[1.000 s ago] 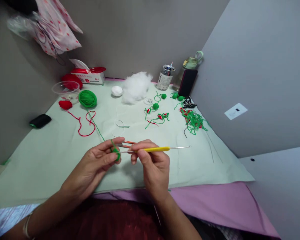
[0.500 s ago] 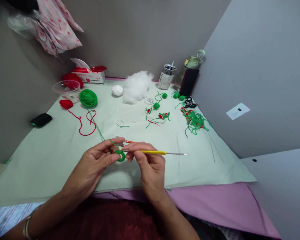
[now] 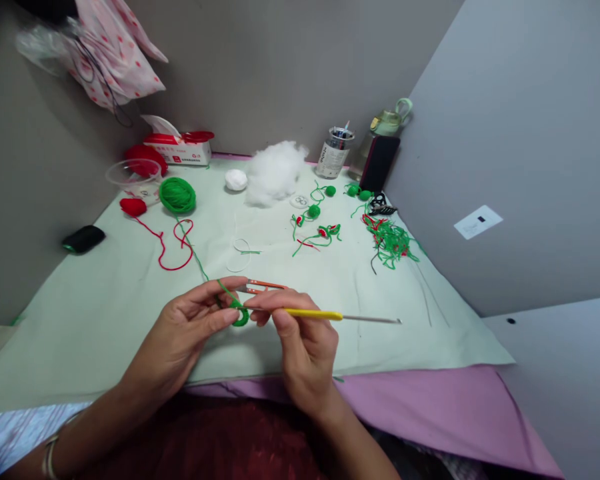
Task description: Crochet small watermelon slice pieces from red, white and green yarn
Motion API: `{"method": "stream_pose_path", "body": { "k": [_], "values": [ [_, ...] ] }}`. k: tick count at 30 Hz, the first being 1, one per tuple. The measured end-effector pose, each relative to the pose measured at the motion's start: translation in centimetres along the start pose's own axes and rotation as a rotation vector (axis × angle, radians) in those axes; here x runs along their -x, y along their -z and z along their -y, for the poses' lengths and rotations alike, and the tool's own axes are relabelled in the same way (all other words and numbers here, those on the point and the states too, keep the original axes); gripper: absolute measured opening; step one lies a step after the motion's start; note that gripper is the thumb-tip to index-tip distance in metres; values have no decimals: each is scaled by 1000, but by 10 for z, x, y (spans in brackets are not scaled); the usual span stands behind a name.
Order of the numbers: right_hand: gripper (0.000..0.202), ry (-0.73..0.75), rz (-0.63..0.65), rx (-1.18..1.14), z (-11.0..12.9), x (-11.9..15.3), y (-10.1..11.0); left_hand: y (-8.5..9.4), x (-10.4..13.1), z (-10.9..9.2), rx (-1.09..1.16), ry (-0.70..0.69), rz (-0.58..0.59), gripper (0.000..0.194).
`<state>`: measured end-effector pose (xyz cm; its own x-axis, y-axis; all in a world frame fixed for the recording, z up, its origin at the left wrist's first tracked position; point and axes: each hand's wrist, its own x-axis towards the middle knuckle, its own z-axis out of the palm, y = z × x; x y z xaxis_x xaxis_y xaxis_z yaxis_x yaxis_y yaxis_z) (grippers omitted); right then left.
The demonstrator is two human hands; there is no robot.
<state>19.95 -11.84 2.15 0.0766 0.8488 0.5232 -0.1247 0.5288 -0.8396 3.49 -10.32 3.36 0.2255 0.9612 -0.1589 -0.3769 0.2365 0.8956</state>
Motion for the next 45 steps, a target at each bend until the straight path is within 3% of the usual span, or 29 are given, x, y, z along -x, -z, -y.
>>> {"method": "stream_pose_path", "body": {
  "k": [15,23,31,38,45],
  "values": [
    [28,277,131,303,2,2,1,-2,0,-1,-37,-71,-59,28],
    [24,167,73,173,0,0,2,-3,0,-9,-95,-93,-45,27],
    [28,240,195,288,2,-1,6,-4,0,-13,-168,-69,-103,26],
    [29,208,269,237,0,-6,11,-1,-2,-14,-241,-44,-56,30],
    [29,255,150,290,-9,0,4,2,-5,-9,-111,-10,-31,35]
  ]
}}
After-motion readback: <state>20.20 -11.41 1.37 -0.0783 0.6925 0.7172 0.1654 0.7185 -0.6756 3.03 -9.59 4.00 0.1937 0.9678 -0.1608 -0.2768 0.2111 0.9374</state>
